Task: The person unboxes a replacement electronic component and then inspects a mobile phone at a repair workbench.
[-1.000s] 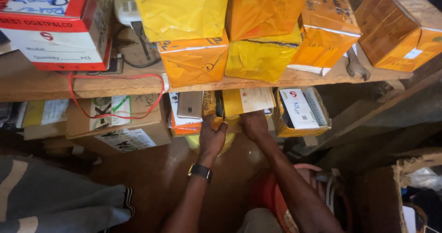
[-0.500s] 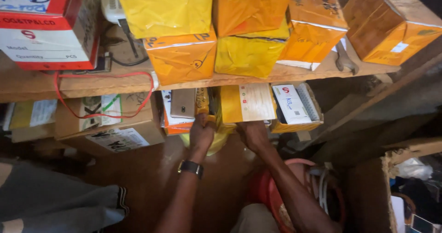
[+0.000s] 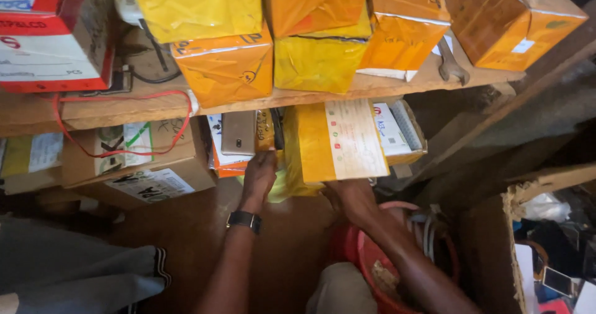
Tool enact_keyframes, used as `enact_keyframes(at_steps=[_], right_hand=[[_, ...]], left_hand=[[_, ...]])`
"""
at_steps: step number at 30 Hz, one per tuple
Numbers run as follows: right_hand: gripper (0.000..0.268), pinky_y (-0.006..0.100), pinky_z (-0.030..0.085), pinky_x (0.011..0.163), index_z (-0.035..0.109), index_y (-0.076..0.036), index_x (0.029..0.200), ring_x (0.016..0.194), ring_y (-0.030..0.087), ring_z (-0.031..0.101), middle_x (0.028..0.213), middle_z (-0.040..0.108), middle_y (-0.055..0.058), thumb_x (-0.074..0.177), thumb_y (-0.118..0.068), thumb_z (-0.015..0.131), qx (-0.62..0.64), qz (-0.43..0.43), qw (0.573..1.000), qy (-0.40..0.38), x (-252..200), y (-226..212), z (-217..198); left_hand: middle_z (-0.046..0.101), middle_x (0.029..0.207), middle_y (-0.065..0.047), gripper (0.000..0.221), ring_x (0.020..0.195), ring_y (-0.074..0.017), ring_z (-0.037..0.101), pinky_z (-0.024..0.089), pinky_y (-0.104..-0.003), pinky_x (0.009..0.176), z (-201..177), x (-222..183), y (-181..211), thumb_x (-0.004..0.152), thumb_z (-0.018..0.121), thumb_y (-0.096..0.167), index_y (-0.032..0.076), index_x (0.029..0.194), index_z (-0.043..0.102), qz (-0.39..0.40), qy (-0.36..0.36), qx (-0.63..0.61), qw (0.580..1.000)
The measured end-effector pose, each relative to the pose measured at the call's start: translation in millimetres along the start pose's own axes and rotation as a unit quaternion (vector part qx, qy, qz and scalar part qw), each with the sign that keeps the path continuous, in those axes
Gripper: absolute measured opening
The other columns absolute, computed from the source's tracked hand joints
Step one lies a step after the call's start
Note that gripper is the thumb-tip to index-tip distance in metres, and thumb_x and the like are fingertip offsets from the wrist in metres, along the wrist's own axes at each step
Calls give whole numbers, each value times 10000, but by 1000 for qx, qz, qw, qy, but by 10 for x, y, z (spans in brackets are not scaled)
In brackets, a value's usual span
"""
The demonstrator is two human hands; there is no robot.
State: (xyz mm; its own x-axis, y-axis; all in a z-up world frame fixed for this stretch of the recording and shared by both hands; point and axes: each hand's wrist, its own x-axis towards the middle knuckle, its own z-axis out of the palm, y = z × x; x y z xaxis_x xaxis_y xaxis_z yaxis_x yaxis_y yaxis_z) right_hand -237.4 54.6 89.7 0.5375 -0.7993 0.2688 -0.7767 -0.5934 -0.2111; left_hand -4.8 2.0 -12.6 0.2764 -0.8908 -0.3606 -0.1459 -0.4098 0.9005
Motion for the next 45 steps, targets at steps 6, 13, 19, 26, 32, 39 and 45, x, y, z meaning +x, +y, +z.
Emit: enact_keyframes(at_steps=[6,13,19,26,32,39,45], right_hand=[[437,491,532,1014,676,-275,1392,1125,359,734,1065,781,124,960,-235,627,52,101,988,-102,-486,-264,-259],[437,458,408,1079,630,-226,1401,1366,351,471,1425,533,134,968,-287,618,90,138,986,-12,-981,-368,-86],[440,617,335,1181,677,-261,1245,1355,481,508,1431,627,150,858,-429,802,-83,101,990,44,-1724,-218,339],[567,369,34,1363,319,-71,1646,1632,261,206,1786,229,78,1124,-291,344,449,318,765,336,-3340,1283,3447],[668,482,157,1312,406,-124,1625,1571,358,293,1698,368,158,1052,-431,559,26,262,965,12,-2198,-187,801],[692,407,80,1342,402,-177,1630,1623,240,275,1762,335,50,1020,-481,523,612,352,702,91,-2356,-265,1648],[408,517,407,1095,566,-168,1407,1357,350,547,1457,602,156,1090,-413,488,118,324,918,-198,-2311,-179,1642]], left_hand=[[766,1126,-183,485,1231,-406,670,500,-531,1105,28,137,-231,950,584,528,135,1136,797,56,-39,38,997],[815,1081,-89,405,1100,-304,729,523,-455,981,210,-341,71,966,581,503,211,1159,785,96,-57,126,986],[782,961,-45,328,853,-213,755,555,-396,754,613,-1267,474,976,631,453,179,1150,681,253,-130,112,952],[163,1750,-182,1260,1617,-405,150,190,-504,1285,989,-1785,103,697,817,694,198,1694,227,260,-415,238,839],[199,1741,-192,1351,1604,-330,247,263,-476,1274,764,-1721,233,690,932,568,191,1710,130,249,-478,266,799],[200,1757,-192,1660,1640,-326,107,90,-431,1306,868,-1522,-260,493,1000,439,61,1678,-101,275,-568,232,740],[581,1488,-78,1182,1113,-225,710,596,-382,905,798,-1546,-99,875,691,517,288,1706,-117,172,-534,354,748]])
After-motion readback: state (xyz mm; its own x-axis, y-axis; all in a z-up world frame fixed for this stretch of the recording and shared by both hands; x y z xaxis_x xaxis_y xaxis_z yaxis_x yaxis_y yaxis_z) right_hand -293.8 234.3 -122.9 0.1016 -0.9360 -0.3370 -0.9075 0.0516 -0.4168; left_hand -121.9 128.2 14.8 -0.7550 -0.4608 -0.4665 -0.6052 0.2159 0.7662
